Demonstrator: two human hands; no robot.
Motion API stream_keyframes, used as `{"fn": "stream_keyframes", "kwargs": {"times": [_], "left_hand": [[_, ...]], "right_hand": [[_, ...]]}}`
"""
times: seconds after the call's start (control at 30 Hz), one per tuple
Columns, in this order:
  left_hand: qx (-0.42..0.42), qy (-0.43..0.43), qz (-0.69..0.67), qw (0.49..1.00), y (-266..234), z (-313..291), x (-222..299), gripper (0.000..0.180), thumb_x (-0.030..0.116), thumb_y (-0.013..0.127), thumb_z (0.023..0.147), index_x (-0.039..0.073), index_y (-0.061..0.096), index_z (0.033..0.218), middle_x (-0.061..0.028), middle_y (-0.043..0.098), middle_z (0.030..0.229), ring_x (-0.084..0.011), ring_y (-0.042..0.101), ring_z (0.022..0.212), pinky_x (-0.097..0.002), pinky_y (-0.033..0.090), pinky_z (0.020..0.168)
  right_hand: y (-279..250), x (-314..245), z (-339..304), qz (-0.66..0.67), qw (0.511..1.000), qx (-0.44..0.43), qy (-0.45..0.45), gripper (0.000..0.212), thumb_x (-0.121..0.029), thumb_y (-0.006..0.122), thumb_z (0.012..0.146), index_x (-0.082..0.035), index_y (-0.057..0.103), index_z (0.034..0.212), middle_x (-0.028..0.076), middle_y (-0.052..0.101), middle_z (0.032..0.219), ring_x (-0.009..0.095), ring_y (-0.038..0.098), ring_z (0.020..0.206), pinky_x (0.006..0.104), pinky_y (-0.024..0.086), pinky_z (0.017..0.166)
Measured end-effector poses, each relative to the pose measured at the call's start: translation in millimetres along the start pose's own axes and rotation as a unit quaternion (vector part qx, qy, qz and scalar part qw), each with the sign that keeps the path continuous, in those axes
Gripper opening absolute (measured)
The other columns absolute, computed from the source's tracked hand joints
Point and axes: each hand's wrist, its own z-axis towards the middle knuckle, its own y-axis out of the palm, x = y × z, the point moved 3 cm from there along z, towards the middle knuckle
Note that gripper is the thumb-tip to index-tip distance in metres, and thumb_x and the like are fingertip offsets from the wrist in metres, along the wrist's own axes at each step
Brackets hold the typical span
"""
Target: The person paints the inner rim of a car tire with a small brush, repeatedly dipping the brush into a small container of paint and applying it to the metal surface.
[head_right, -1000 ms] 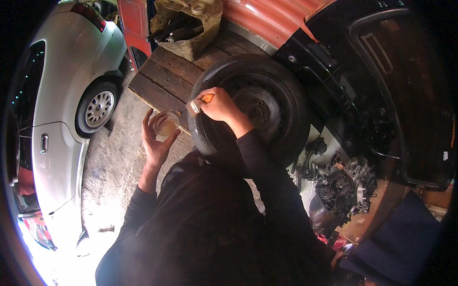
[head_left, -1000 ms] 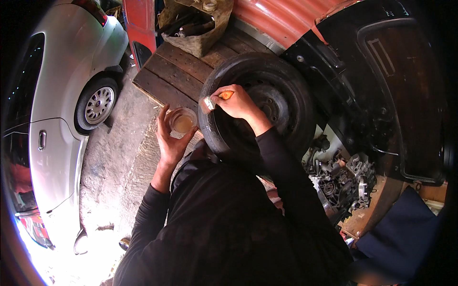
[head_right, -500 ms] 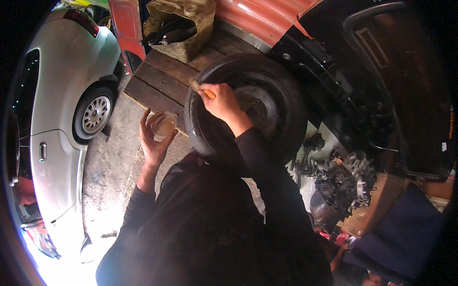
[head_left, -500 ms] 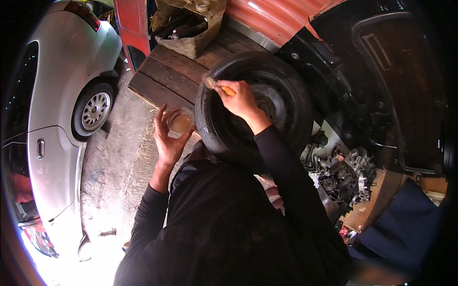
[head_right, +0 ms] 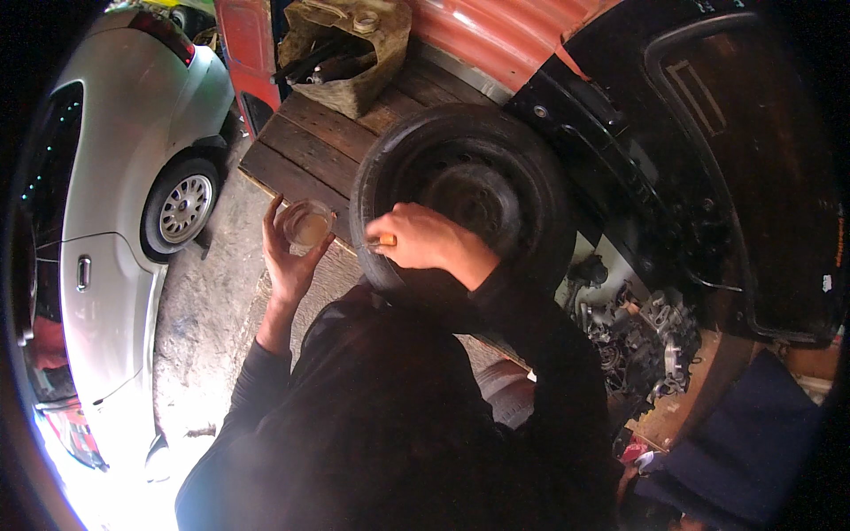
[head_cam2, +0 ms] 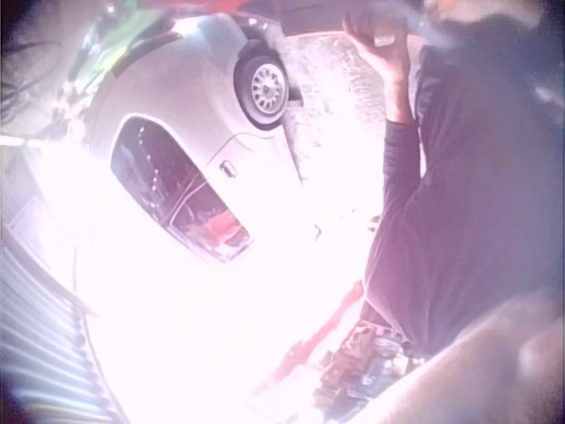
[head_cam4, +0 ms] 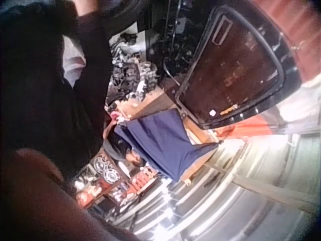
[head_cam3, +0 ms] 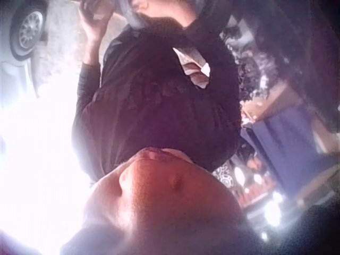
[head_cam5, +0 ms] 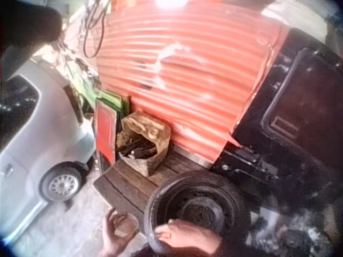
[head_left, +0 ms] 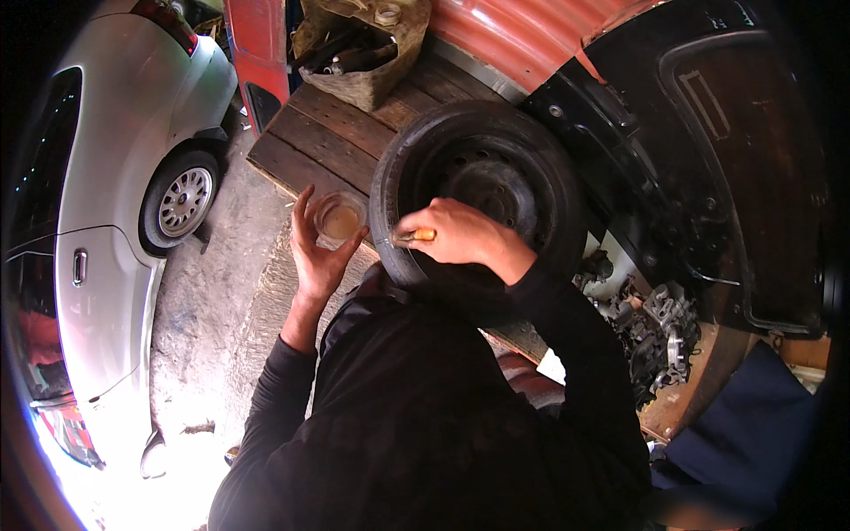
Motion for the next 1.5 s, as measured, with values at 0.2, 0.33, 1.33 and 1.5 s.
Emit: {"fn": "stream_keyframes", "kwargs": {"times": [0.2, 0.33, 1.33, 1.5], "left_hand": [[0.003, -0.004, -0.014, 1.000, 1.1, -4.2, -2.6, 0.099, 0.004, 0.091, 0.077, 0.004, 0.031, 0.156, -0.0173, 0.062, 0.137, -0.0260, 0.062, 0.126, -0.0408, 0.051, 0.109], [0.008, -0.010, -0.006, 1.000, -1.6, -10.0, -0.3, 0.098, 0.005, 0.090, 0.078, 0.004, 0.031, 0.156, -0.0170, 0.062, 0.137, -0.0262, 0.062, 0.126, -0.0410, 0.051, 0.109], [0.059, -0.022, 0.000, 0.998, -20.0, -17.4, -3.0, 0.098, 0.005, 0.092, 0.076, 0.006, 0.034, 0.155, -0.0164, 0.063, 0.136, -0.0250, 0.063, 0.125, -0.0400, 0.053, 0.106], [0.047, -0.010, -0.009, 0.999, -16.5, -13.6, -4.1, 0.098, 0.004, 0.092, 0.076, 0.006, 0.034, 0.155, -0.0168, 0.062, 0.136, -0.0255, 0.063, 0.126, -0.0409, 0.052, 0.108]], "right_hand": [[-15.9, 32.9, 55.9, 0.055, 0.998, -0.008, 0.002, 0.022, -0.020, 0.077, 0.083, -0.003, 0.077, 0.097, 0.021, 0.075, 0.095, 0.038, 0.074, 0.090, 0.0433, 0.057, 0.081], [-15.9, 39.5, 92.5, -0.030, 0.998, -0.048, 0.028, 0.018, -0.016, 0.075, 0.084, 0.001, 0.073, 0.091, 0.023, 0.074, 0.090, 0.039, 0.073, 0.089, 0.0470, 0.056, 0.079], [17.6, 24.6, 58.0, 0.010, 0.998, 0.067, 0.001, 0.031, -0.034, 0.072, 0.093, -0.004, 0.075, 0.099, 0.025, 0.072, 0.085, 0.043, 0.072, 0.087, 0.0496, 0.056, 0.077], [6.3, 44.8, 76.0, 0.115, 0.989, 0.088, -0.021, 0.020, -0.021, 0.073, 0.092, -0.005, 0.073, 0.104, 0.020, 0.075, 0.096, 0.035, 0.074, 0.095, 0.0424, 0.055, 0.083]]}}
